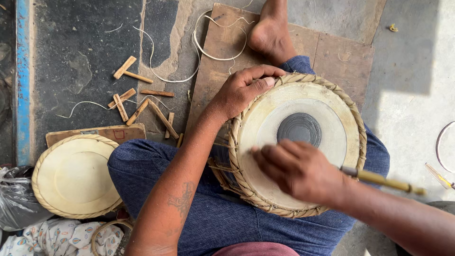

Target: The person applies a dark paste to the center of a drum and smooths it using a handheld tool and their fingers.

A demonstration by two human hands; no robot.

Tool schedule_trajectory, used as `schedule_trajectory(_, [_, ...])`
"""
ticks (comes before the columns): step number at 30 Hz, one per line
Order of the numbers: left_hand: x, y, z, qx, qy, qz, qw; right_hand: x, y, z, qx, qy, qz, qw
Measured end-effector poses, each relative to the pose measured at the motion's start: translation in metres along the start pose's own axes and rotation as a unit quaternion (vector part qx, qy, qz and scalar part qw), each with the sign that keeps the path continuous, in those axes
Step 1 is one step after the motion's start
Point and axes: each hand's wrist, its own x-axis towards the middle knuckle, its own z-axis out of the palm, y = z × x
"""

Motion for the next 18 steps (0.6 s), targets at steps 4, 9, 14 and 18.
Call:
schedule_trajectory(4, [0.002,0.009,0.003,0.008,0.005,0.014,1.000,0.001,0.010,-0.005,0.085,0.007,0.032,0.996])
schedule_trajectory(9, [-0.004,0.004,0.001,0.026,0.018,0.030,0.999,0.002,0.021,-0.002,0.008,-0.015,0.025,1.000])
schedule_trajectory(14, [-0.001,0.008,0.004,0.008,0.017,0.034,0.999,0.001,-0.005,-0.010,0.067,-0.001,-0.008,0.998])
schedule_trajectory(18, [-0.001,-0.001,0.002,0.014,0.010,0.036,0.999,0.016,0.035,-0.001,0.032,0.012,0.072,0.997])
